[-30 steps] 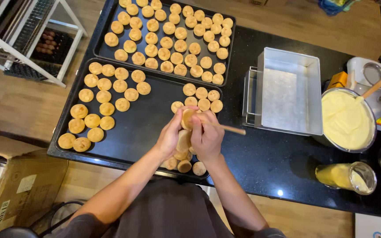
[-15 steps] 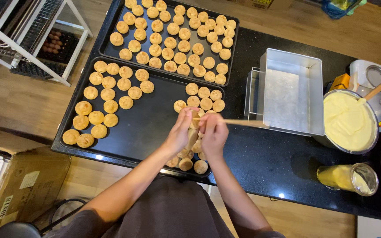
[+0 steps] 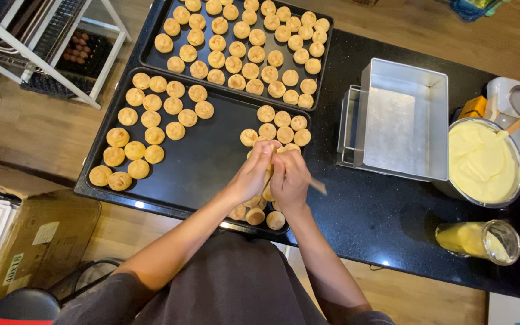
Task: The person uses a wooden skewer to poke holes in small round pastries arranged on baking trays. They handle the pastries one at a time, pick them up, poke them, and place them back on the tray.
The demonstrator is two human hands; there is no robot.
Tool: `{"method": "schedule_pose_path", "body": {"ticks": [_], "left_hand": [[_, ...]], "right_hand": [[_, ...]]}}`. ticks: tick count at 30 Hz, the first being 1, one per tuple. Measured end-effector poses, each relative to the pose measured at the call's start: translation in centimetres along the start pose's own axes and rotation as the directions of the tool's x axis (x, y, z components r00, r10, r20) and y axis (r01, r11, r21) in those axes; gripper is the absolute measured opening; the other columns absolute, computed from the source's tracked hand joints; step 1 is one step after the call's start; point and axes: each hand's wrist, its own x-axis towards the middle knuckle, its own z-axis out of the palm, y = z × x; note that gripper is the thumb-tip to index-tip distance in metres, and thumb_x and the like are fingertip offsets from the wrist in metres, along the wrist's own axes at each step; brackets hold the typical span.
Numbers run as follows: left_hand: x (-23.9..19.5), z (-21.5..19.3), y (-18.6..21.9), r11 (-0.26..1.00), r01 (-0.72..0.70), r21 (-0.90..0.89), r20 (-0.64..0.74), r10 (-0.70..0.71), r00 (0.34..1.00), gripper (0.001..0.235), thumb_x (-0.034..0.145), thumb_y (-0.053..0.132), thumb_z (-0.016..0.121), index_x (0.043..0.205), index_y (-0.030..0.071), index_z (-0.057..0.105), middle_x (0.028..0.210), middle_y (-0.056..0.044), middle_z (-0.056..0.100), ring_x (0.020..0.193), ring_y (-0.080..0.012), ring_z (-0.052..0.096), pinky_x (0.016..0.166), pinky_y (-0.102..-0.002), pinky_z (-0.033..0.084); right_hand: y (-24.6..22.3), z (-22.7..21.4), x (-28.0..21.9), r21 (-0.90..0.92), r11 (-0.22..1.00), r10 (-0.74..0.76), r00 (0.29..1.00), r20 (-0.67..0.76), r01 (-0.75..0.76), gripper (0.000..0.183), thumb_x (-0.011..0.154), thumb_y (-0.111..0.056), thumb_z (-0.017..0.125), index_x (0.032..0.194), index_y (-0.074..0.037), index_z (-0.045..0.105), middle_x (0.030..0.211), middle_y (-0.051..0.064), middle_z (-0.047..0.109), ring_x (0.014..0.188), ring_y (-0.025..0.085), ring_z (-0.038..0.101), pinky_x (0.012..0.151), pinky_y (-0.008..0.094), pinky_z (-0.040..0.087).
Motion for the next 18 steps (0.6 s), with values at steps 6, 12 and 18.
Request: {"method": "schedule_pose_path", "body": {"ticks": [6, 12, 18], "left_hand": [[-0.2, -0.1, 0.0, 0.978, 0.056, -0.2, 0.018, -0.054, 0.998, 0.053, 0.114, 0.046, 0.025, 0.134, 0.006, 0.054, 0.118, -0.011, 0.056, 0.115, -0.0222, 0.053, 0.102, -0.036, 0.04], [0.5, -0.4, 2.9, 0.555, 0.324, -0.766, 0.107, -0.386, 0.916, 0.055, 0.108, 0.051, 0.031, 0.14, 0.01, 0.049, 0.106, -0.007, 0.062, 0.091, -0.0164, 0.061, 0.079, -0.033, 0.053], [0.5, 0.6, 3.6, 0.597, 0.251, -0.762, 0.113, -0.258, 0.959, 0.056, 0.111, 0.051, 0.033, 0.142, 0.008, 0.049, 0.11, -0.009, 0.063, 0.091, -0.0174, 0.06, 0.082, -0.031, 0.05]], "right_hand": [[-0.3, -0.6, 0.6, 0.295, 0.872, 0.424, 0.904, -0.058, -0.39, 0.032, 0.112, -0.015, 0.047, 0.085, -0.003, 0.059, 0.074, 0.005, 0.062, 0.067, 0.014, 0.06, 0.061, 0.029, 0.048], [-3.0, -2.3, 0.2, 0.191, 0.967, 0.197, 0.97, -0.143, -0.169, 0.029, 0.107, -0.014, 0.047, 0.086, -0.002, 0.062, 0.077, 0.006, 0.061, 0.066, 0.016, 0.059, 0.059, 0.029, 0.046], [-4.3, -1.9, 0.6, 0.156, 0.972, 0.181, 0.983, -0.01, -0.178, 0.02, 0.106, -0.007, 0.055, 0.088, -0.003, 0.062, 0.078, 0.011, 0.063, 0.07, 0.025, 0.066, 0.066, 0.033, 0.052]]}}
